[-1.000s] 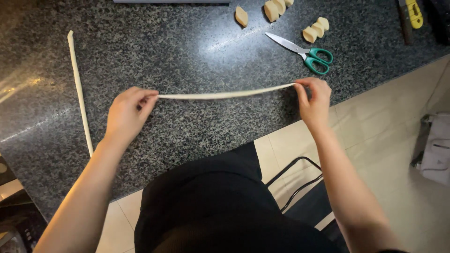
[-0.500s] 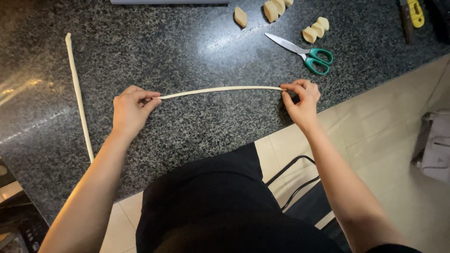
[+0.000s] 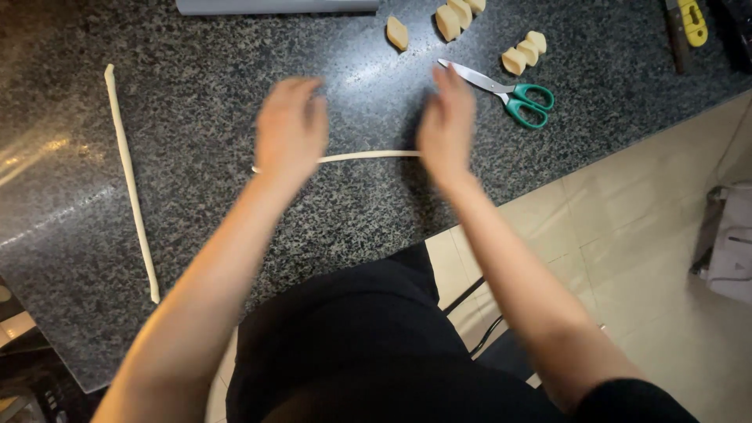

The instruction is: Rolling out dough pieces into long thin strips on a counter.

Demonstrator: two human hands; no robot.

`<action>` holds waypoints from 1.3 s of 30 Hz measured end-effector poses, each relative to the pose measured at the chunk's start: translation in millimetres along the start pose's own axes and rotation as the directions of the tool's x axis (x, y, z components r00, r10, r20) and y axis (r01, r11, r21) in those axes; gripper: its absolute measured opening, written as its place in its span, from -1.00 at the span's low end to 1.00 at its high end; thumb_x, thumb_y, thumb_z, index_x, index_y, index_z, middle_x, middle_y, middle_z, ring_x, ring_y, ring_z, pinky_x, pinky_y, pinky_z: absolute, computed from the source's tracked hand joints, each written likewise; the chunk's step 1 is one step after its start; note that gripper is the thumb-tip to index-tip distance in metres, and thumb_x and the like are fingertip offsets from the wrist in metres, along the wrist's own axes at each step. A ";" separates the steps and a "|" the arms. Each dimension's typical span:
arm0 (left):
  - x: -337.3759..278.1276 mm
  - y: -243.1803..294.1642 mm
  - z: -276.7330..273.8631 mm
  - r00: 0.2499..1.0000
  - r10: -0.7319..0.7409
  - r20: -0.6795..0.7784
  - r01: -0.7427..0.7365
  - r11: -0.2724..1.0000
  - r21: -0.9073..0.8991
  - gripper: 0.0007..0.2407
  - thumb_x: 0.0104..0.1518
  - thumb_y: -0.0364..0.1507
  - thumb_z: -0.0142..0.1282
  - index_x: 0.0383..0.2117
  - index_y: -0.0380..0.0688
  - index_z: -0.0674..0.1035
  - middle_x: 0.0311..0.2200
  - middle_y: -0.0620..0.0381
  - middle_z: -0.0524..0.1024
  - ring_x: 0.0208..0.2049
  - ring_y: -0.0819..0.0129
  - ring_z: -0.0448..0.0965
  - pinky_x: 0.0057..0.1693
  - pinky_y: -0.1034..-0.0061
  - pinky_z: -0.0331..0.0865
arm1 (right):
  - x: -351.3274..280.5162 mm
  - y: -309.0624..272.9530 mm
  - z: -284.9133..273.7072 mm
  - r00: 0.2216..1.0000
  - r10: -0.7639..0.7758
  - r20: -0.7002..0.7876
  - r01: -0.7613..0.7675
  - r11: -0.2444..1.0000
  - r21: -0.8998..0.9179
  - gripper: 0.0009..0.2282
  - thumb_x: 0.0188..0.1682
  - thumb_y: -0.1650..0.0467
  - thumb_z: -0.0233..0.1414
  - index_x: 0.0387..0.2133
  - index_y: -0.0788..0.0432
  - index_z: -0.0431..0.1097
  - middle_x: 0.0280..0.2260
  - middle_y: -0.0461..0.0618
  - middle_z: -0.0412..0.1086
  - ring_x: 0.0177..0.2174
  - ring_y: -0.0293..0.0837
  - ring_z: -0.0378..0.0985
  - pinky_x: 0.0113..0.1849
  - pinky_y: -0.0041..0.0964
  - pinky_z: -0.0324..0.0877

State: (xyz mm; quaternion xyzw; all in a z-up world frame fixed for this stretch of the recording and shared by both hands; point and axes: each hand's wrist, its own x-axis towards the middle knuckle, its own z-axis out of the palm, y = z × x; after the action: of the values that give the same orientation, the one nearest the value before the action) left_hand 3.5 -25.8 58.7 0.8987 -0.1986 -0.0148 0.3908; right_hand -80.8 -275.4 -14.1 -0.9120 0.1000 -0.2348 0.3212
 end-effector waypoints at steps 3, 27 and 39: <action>0.6 -4.3 69.0 0.997 0.051 -0.054 -0.042 0.987 0.152 -0.65 0.32 -0.37 0.03 0.18 -0.25 0.48 0.25 -0.25 0.33 0.32 -0.21 0.25 0.41 -0.01 0.03 | 4.4 -34.1 42.9 0.999 0.026 0.043 -0.026 1.000 0.015 -0.65 0.22 0.48 -0.12 0.28 0.19 0.24 0.34 0.27 0.16 0.32 0.22 0.19 0.35 0.08 0.08; -69.5 -17.6 22.1 0.977 -0.164 0.139 0.071 0.857 0.510 -0.25 0.17 0.10 -0.10 0.43 -0.09 0.19 0.49 -0.16 -0.19 0.49 -0.16 -0.30 0.31 -0.52 -0.53 | -42.1 -53.6 -13.2 0.931 0.176 0.319 -0.005 0.882 -0.471 -0.29 0.06 0.01 -0.05 0.38 0.17 0.05 0.41 0.40 -0.24 0.37 0.47 -0.33 0.24 0.54 -0.46; -9.1 -72.8 4.0 0.980 -0.194 0.040 0.152 0.867 0.475 -0.27 0.26 0.10 -0.16 0.46 -0.11 0.17 0.50 -0.21 -0.17 0.50 -0.19 -0.30 0.37 -0.45 -0.51 | -9.3 9.4 -11.5 0.960 0.247 0.130 -0.150 0.850 -0.505 -0.21 0.04 -0.03 0.02 0.41 0.22 0.06 0.43 0.49 -0.35 0.36 0.59 -0.42 0.27 0.53 -0.48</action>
State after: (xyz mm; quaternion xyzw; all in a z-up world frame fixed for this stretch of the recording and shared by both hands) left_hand 19.5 19.5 3.3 0.9791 -0.1315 -0.0399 0.1498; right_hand -94.9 -285.7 -15.6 -0.9662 0.2193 -0.0789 0.1101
